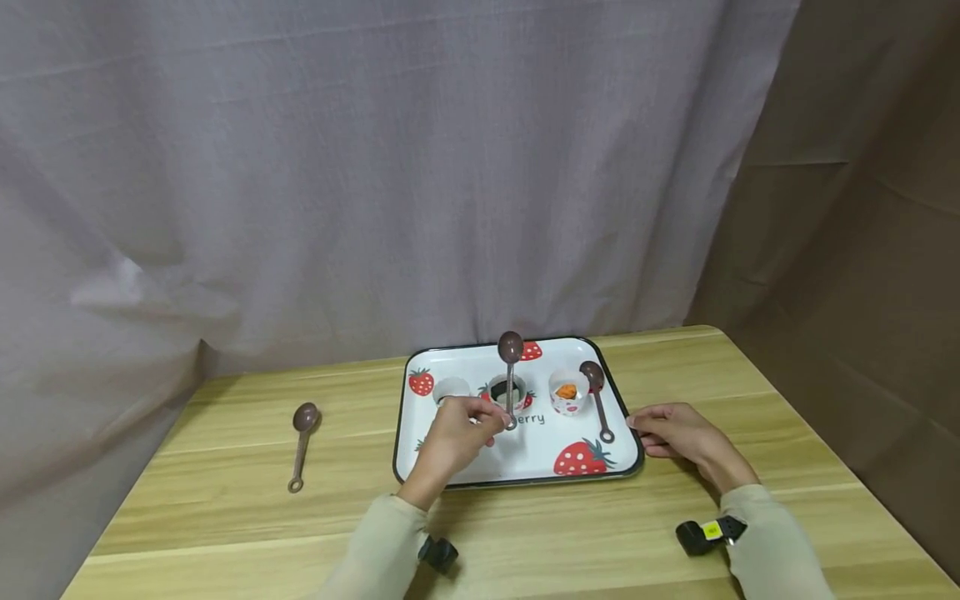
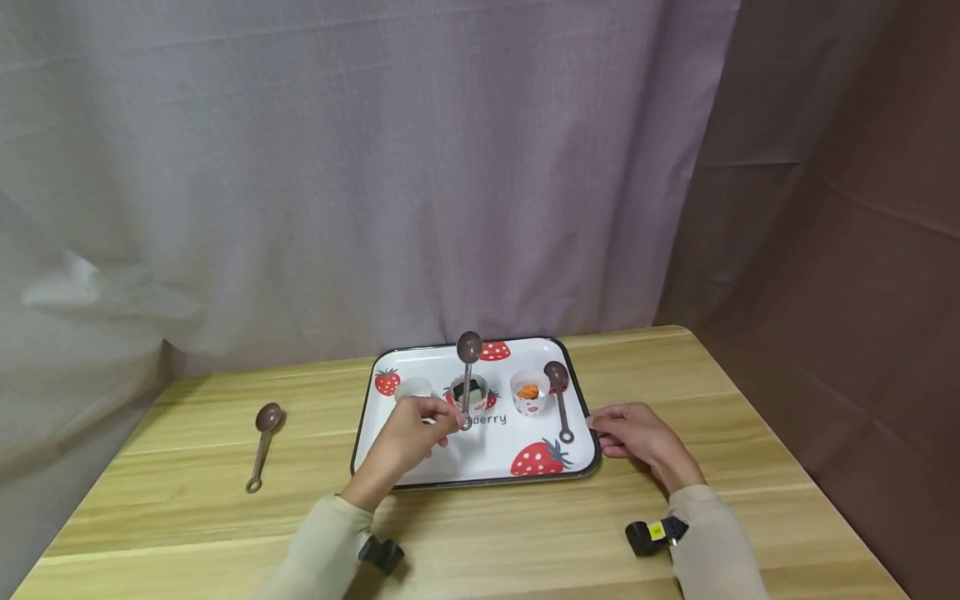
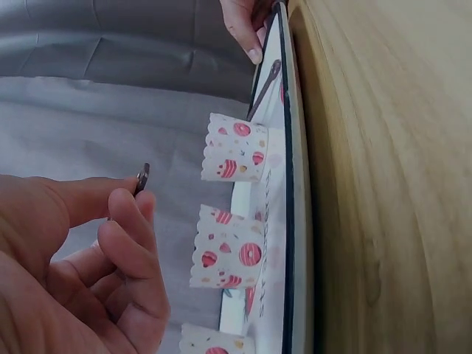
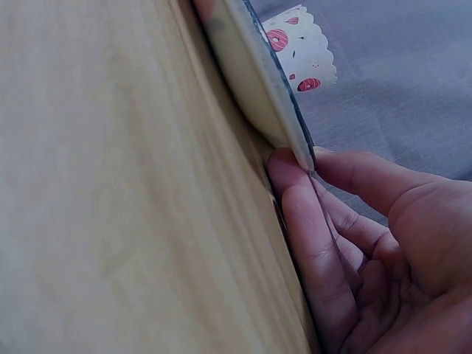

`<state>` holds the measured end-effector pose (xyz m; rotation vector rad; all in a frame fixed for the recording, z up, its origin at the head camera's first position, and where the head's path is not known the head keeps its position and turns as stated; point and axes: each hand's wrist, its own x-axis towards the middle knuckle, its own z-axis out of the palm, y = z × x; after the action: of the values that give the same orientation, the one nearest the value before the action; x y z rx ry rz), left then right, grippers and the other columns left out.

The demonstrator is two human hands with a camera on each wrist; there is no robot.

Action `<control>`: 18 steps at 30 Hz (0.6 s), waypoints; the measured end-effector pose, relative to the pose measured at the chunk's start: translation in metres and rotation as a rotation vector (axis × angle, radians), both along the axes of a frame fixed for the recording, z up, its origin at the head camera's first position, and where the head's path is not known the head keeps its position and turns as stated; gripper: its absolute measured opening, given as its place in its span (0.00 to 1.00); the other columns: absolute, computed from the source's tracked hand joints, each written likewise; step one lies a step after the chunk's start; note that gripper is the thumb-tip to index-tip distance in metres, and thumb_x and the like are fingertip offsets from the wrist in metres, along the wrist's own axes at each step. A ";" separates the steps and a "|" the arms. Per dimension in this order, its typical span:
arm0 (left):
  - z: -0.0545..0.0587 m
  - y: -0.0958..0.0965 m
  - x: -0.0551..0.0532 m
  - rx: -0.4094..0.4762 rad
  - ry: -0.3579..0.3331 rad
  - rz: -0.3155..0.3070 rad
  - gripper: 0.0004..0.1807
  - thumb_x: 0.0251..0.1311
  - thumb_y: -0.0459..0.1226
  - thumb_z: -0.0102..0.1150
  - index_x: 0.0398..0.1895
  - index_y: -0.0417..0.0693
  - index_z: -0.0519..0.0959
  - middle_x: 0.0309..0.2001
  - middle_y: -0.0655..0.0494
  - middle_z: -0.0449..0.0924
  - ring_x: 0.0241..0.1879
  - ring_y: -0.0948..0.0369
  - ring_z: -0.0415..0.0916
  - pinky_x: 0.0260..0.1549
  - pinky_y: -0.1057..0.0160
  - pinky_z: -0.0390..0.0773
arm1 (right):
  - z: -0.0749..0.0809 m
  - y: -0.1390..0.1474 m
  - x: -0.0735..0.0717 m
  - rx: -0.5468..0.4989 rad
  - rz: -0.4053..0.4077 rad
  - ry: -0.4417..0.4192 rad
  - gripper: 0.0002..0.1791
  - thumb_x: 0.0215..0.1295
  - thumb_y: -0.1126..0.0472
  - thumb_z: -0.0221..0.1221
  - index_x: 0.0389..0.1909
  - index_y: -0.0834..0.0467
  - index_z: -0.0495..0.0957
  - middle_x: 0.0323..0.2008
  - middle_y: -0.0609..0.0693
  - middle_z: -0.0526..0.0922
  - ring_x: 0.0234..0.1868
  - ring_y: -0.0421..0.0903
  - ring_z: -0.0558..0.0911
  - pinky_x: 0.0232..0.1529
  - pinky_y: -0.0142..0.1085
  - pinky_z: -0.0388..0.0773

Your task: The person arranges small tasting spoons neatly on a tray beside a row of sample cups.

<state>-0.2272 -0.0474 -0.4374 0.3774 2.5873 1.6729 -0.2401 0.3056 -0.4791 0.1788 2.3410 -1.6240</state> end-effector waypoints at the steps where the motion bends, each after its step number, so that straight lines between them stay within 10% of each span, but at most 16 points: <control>1: 0.000 0.002 0.000 0.000 -0.009 0.003 0.05 0.64 0.32 0.66 0.35 0.43 0.91 0.30 0.56 0.88 0.22 0.66 0.77 0.22 0.68 0.66 | 0.001 0.000 0.000 0.001 -0.004 -0.004 0.25 0.78 0.59 0.59 0.62 0.77 0.74 0.36 0.46 0.84 0.33 0.38 0.82 0.36 0.31 0.86; 18: -0.008 0.035 -0.002 0.039 -0.050 0.046 0.04 0.60 0.30 0.68 0.31 0.42 0.90 0.27 0.41 0.88 0.19 0.68 0.71 0.18 0.70 0.62 | 0.000 0.000 0.003 -0.024 0.011 0.028 0.24 0.77 0.61 0.59 0.61 0.78 0.74 0.32 0.45 0.82 0.30 0.35 0.81 0.33 0.29 0.85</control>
<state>-0.2288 -0.0123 -0.4458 0.2749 2.5502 1.7261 -0.2369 0.3053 -0.4795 0.1387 2.3375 -1.6589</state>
